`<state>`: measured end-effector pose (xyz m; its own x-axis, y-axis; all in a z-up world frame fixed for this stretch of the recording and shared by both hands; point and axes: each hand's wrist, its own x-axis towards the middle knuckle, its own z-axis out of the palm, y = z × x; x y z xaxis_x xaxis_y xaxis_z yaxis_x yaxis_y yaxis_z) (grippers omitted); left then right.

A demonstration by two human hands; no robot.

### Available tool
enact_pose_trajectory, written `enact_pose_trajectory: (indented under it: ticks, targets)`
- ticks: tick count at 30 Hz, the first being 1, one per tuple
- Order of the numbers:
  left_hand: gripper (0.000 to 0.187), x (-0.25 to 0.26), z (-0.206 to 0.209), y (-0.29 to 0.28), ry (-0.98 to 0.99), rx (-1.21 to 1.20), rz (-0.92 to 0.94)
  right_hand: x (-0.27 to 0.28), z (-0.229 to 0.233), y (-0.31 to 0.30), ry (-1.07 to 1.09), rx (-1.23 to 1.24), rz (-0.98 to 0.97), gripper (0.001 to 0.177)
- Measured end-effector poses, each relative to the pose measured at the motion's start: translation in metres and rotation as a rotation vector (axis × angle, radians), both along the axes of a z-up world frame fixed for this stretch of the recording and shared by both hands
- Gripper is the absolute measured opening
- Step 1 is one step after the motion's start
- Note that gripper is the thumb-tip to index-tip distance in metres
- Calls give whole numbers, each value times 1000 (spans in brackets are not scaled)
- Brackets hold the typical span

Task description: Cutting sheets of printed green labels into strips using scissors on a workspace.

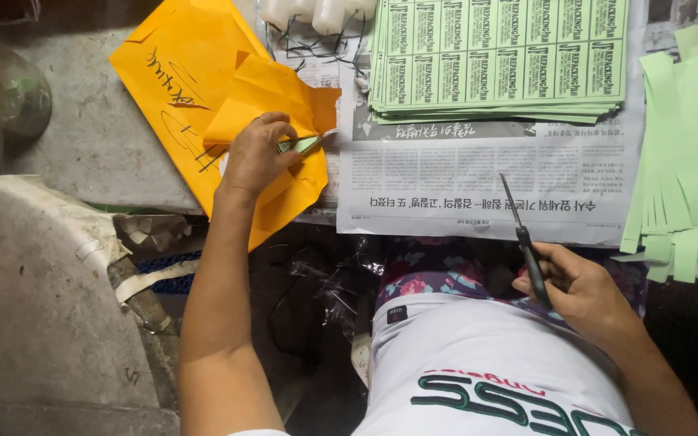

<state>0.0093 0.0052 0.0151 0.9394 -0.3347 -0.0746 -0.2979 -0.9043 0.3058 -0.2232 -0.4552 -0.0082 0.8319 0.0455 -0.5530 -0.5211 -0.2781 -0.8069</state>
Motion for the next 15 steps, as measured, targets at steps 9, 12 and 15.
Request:
enact_pose_trajectory:
  ticks: [9, 12, 15]
  targets:
    - [27, 3, -1, 4, 60, -42, 45, 0, -4, 1, 25, -1, 3, 54]
    - [22, 3, 4, 2, 73, -36, 38, -6, -21, -3, -31, 43, -2, 57]
    - [19, 1, 12, -3, 101, -49, 44, 2, 3, 4, 45, -9, 5, 55]
